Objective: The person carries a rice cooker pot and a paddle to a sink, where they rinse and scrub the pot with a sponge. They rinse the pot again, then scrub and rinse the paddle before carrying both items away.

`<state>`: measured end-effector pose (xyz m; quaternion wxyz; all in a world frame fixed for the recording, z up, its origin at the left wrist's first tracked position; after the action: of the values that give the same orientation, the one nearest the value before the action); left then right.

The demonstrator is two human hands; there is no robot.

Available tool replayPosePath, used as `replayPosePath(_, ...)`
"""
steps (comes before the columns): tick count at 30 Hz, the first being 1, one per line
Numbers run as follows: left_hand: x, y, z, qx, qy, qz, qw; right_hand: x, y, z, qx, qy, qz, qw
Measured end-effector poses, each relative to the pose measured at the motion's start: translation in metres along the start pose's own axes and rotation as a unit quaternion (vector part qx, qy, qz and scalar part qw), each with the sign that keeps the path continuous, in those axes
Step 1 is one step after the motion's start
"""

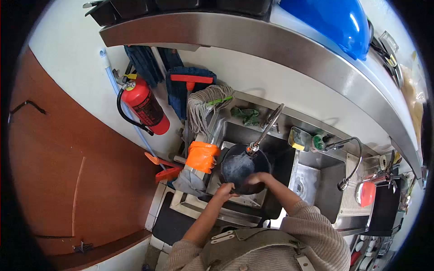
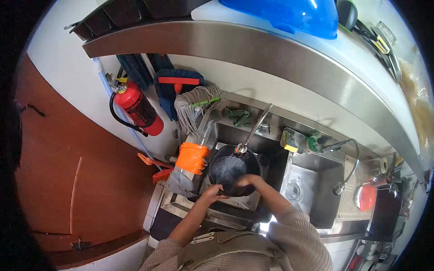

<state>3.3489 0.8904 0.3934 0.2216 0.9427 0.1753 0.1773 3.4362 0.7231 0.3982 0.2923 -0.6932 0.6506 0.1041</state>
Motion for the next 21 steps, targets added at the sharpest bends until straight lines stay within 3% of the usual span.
replayPosePath(1, -0.002, 0.001, -0.002, -0.012, -0.007, -0.012, 1.0, 0.019, 0.005, 0.019, 0.001, 0.001, 0.001, 1.0)
replayPosePath(3, -0.006, 0.001, 0.001, -0.024, -0.012, -0.022, 0.999, 0.071, 0.016, 0.069, 0.062, 0.058, -0.172, 0.981)
replayPosePath(4, -0.011, -0.001, 0.01, -0.042, -0.007, -0.036, 0.998, 0.026, 0.021, 0.021, 0.075, 0.013, -0.162, 0.984)
replayPosePath(5, -0.013, -0.003, 0.014, -0.059, -0.003, -0.048, 0.997, 0.021, 0.022, 0.022, 0.076, 0.012, -0.162, 0.984)
replayPosePath(7, -0.011, -0.002, 0.013, -0.077, -0.027, -0.07, 0.994, 0.019, 0.029, 0.02, 0.061, 0.062, -0.124, 0.988)
replayPosePath(8, -0.012, 0.0, 0.013, -0.096, -0.05, -0.093, 0.99, -0.008, 0.007, -0.018, 0.097, 0.12, -0.181, 0.971)
replayPosePath(9, -0.012, 0.0, 0.012, -0.097, -0.051, -0.094, 0.99, -0.021, 0.002, -0.032, 0.096, 0.121, -0.181, 0.971)
replayPosePath(11, -0.008, 0.001, 0.009, -0.132, -0.081, -0.117, 0.981, -0.04, 0.0, -0.047, -0.037, 0.049, -0.136, 0.989)
replayPosePath(12, -0.005, 0.001, 0.006, -0.132, -0.082, -0.117, 0.981, -0.051, 0.006, -0.056, 0.023, 0.004, -0.133, 0.991)
replayPosePath(15, -0.005, 0.0, 0.002, -0.099, -0.152, -0.129, 0.975, -0.07, 0.009, -0.087, 0.059, -0.033, -0.169, 0.983)
replayPosePath(16, -0.007, -0.001, 0.002, -0.154, -0.17, -0.163, 0.96, -0.067, 0.009, -0.092, 0.158, -0.099, -0.202, 0.961)
replayPosePath(17, -0.006, -0.001, 0.003, -0.208, -0.186, -0.194, 0.941, -0.065, 0.005, -0.098, 0.162, -0.1, -0.2, 0.961)
replayPosePath(19, -0.011, -0.005, 0.011, -0.23, -0.166, -0.167, 0.944, -0.068, -0.005, -0.114, 0.178, -0.181, -0.231, 0.939)
replayPosePath(21, -0.02, -0.005, 0.013, -0.228, -0.286, -0.273, 0.89, -0.065, -0.008, -0.119, 0.199, -0.232, -0.267, 0.914)
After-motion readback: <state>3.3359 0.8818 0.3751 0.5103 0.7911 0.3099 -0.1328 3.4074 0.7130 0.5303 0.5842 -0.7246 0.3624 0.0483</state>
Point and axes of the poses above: each hand's wrist, its own z-axis towards the middle knuckle, its own y-axis out of the palm, x = y × z, the point moved 2 cm from there along z, towards the middle knuckle, and after that the axes turned 9 degrees about -y, right-handed, at the moved point
